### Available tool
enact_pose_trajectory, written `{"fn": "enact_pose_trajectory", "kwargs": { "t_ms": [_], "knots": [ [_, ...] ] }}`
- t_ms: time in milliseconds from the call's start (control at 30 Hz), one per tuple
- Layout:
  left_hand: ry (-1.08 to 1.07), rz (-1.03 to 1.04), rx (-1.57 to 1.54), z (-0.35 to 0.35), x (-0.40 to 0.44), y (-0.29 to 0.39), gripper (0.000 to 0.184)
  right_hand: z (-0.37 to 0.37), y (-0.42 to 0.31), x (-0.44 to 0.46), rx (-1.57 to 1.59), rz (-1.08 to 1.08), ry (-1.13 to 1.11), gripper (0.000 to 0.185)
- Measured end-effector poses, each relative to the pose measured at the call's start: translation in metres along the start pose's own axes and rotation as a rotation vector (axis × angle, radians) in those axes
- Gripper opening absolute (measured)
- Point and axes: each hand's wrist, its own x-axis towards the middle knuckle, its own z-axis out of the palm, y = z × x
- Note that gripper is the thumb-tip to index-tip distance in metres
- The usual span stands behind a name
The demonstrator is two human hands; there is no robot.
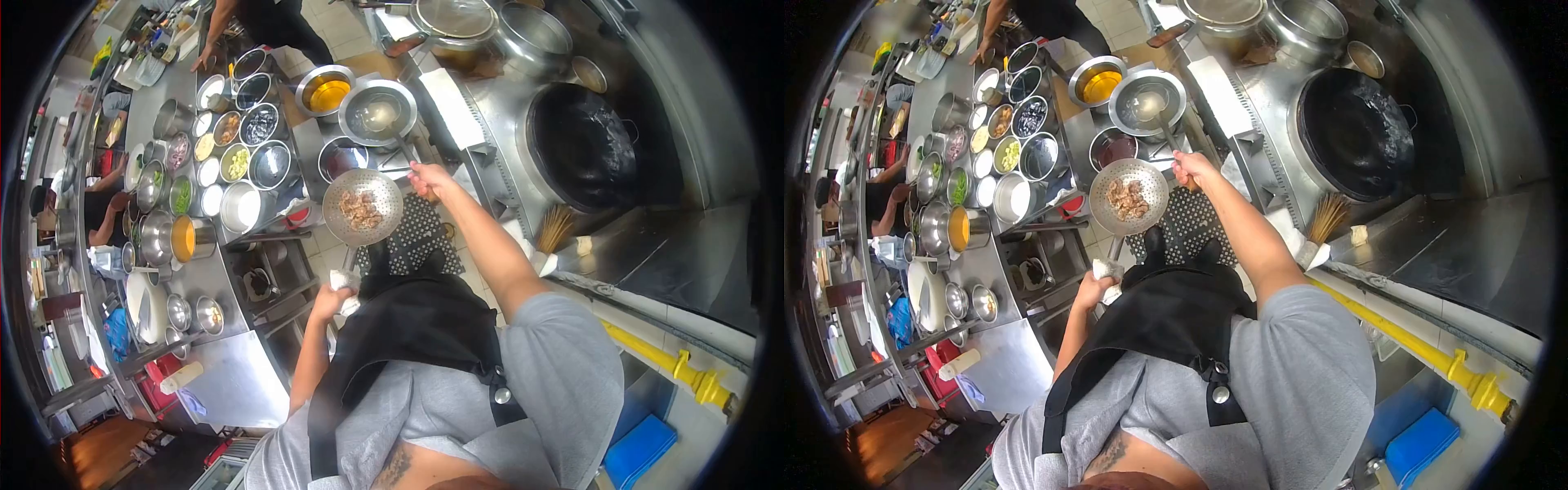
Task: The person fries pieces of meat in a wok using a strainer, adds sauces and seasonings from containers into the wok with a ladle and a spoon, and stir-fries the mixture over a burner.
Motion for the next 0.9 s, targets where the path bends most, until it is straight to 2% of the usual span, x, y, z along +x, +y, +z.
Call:
{"fn": "enact_pose_trajectory", "kwargs": {
  "t_ms": [233,567,767,833,900],
  "knots": [
    [-0.012,0.019,-0.020,0.020,-0.003,0.022,0.023,-0.006,-0.015,-0.010,-0.133,-0.050,0.061,0.037],
    [0.006,0.014,0.007,0.036,0.003,0.044,0.021,-0.016,-0.028,-0.016,-0.097,-0.058,0.032,0.036],
    [-0.003,0.014,-0.002,0.045,-0.009,0.078,0.021,-0.033,-0.038,-0.046,0.144,-0.008,-0.141,0.034],
    [-0.026,0.035,0.006,0.044,-0.013,0.093,0.022,-0.038,-0.042,-0.077,0.237,0.018,-0.281,0.033],
    [-0.061,0.056,0.015,0.044,-0.017,0.111,0.023,-0.034,-0.048,-0.126,0.283,-0.006,-0.227,0.034]
  ]
}}
